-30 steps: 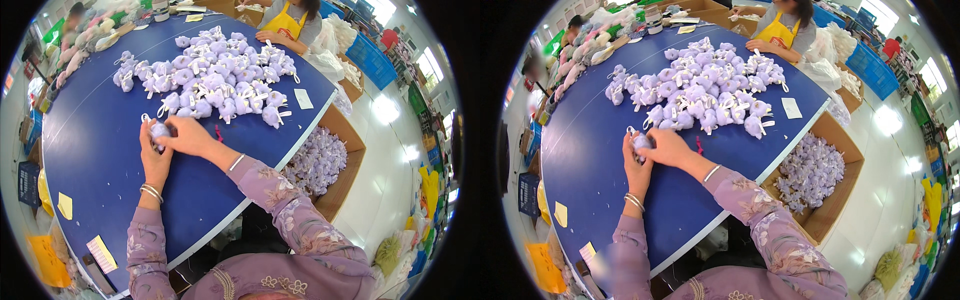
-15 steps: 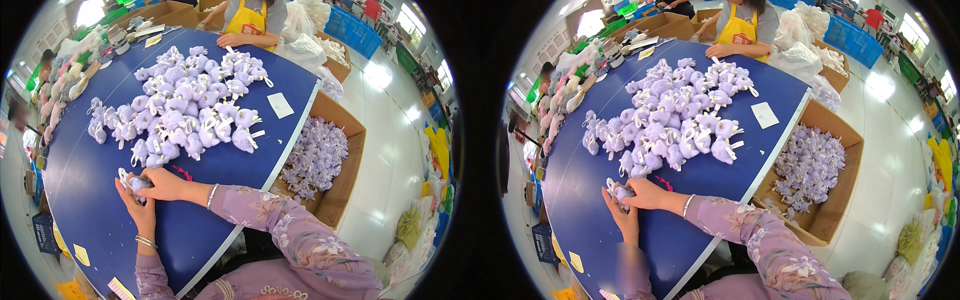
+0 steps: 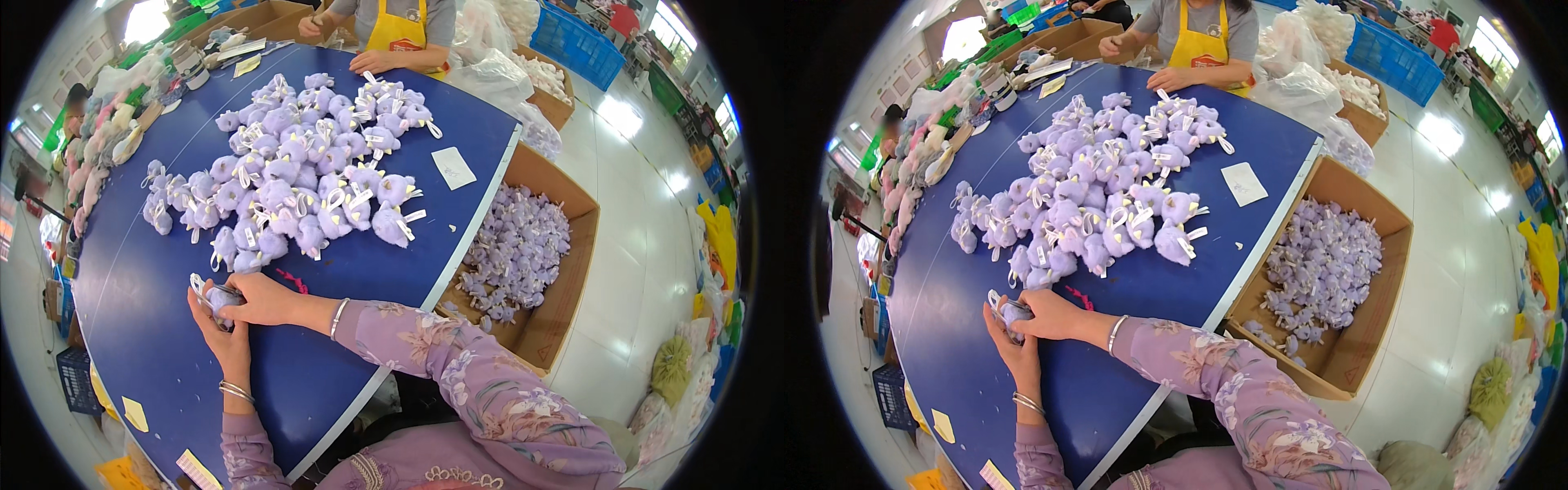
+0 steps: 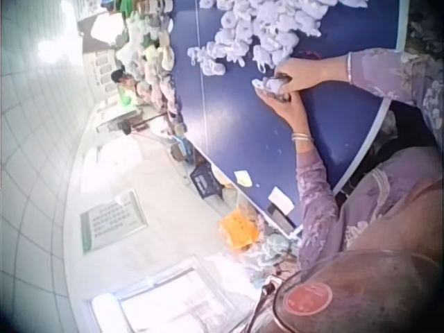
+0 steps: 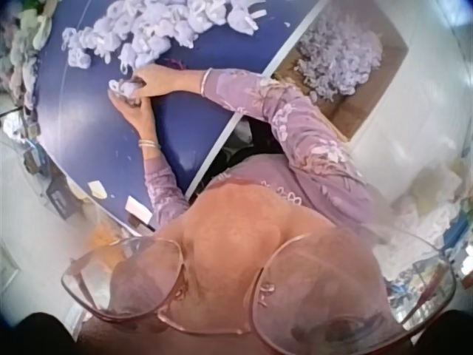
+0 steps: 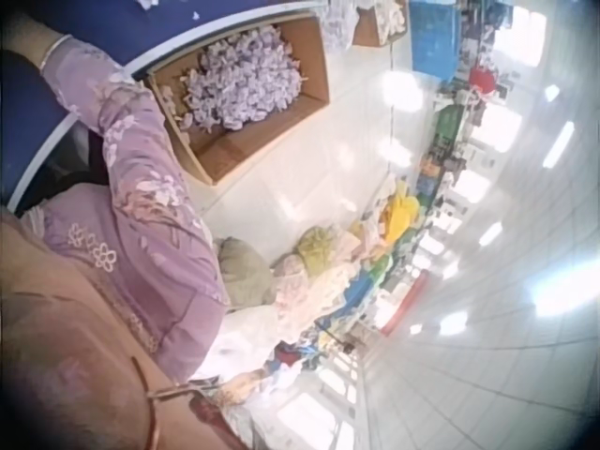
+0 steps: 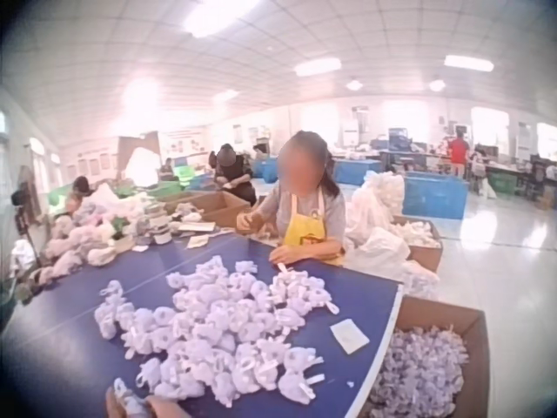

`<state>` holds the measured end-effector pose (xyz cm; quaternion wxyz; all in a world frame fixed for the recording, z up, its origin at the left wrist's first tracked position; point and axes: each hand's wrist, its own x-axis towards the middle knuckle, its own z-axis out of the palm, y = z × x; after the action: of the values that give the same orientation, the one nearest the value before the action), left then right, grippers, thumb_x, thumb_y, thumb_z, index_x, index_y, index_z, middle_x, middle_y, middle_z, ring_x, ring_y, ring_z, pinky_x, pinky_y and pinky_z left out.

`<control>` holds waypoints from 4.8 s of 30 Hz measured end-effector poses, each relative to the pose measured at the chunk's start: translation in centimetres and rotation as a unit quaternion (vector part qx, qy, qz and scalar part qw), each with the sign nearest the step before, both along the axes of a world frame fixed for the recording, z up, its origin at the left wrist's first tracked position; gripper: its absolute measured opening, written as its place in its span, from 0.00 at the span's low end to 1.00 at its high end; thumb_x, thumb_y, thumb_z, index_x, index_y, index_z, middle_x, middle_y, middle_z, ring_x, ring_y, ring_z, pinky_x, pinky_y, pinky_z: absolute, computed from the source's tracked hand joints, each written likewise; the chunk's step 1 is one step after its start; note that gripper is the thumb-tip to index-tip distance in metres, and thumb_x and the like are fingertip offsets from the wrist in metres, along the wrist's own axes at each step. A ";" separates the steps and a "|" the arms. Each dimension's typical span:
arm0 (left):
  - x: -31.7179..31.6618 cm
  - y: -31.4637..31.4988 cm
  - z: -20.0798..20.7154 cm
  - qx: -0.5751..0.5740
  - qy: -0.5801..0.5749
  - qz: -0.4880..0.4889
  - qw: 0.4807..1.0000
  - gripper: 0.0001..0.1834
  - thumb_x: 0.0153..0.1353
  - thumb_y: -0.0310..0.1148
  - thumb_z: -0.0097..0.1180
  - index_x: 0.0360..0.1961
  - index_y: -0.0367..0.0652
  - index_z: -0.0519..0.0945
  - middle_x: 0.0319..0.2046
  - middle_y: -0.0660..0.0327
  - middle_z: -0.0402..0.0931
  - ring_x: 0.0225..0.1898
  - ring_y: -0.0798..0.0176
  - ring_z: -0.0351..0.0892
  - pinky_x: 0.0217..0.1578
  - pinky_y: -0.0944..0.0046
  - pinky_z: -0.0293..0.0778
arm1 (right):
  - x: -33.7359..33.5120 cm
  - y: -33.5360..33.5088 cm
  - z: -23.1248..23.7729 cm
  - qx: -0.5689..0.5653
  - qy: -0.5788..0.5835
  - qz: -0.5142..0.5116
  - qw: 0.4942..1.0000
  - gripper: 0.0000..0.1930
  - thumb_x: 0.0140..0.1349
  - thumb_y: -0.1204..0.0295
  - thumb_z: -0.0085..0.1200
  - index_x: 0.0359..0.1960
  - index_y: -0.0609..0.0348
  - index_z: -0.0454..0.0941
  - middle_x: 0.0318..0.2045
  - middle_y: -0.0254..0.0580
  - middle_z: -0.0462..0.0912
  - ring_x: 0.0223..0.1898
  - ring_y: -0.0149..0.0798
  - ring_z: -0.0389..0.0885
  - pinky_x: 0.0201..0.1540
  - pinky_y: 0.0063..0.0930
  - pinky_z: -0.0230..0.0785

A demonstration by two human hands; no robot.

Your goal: The person trims excess threads and tags from small purple plush toys using scissors. They handle each toy individually, cut the threads, and place the finished items into a cardboard box.

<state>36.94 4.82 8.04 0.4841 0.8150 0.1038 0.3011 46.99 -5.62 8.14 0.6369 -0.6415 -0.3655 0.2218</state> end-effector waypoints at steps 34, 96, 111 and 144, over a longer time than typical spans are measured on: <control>-6.4 3.7 -0.6 -0.360 0.038 -0.216 0.907 0.25 0.60 0.25 0.48 0.60 0.40 0.68 0.37 0.63 0.72 0.28 0.74 0.71 0.26 0.75 0.68 | -5.0 -1.4 1.3 0.022 0.141 0.024 0.990 0.10 0.66 0.73 0.51 0.45 0.64 0.74 0.22 0.26 0.68 0.15 0.17 0.58 0.16 0.15 0.48; -2.3 6.2 -2.1 -0.020 0.007 0.025 0.999 0.31 0.58 0.26 0.52 0.65 0.37 0.63 0.58 0.45 0.69 0.53 0.50 0.75 0.46 0.61 0.76 | -0.3 4.4 -1.9 -0.110 -0.292 -0.121 0.942 0.17 0.57 0.66 0.60 0.45 0.63 0.79 0.34 0.48 0.84 0.37 0.48 0.84 0.41 0.36 0.73; -2.8 5.3 -0.9 -0.237 -0.027 -0.175 0.955 0.24 0.62 0.28 0.58 0.59 0.41 0.69 0.40 0.64 0.76 0.33 0.73 0.74 0.35 0.72 0.73 | -0.9 1.4 1.1 0.016 0.165 0.040 0.985 0.07 0.65 0.71 0.51 0.36 0.62 0.73 0.24 0.40 0.79 0.14 0.19 0.62 0.15 0.17 0.53; -3.0 4.8 -0.4 -0.138 0.008 -0.156 0.978 0.32 0.63 0.28 0.56 0.68 0.45 0.61 0.58 0.56 0.68 0.42 0.71 0.76 0.40 0.69 0.74 | 2.1 -0.9 1.6 -0.183 -0.241 -0.137 0.943 0.12 0.56 0.69 0.58 0.37 0.65 0.79 0.27 0.44 0.83 0.30 0.34 0.81 0.34 0.27 0.71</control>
<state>33.90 9.59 7.59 0.6323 0.7487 0.0202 0.1982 49.07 -6.50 9.71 0.4258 -0.8252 -0.3694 0.0343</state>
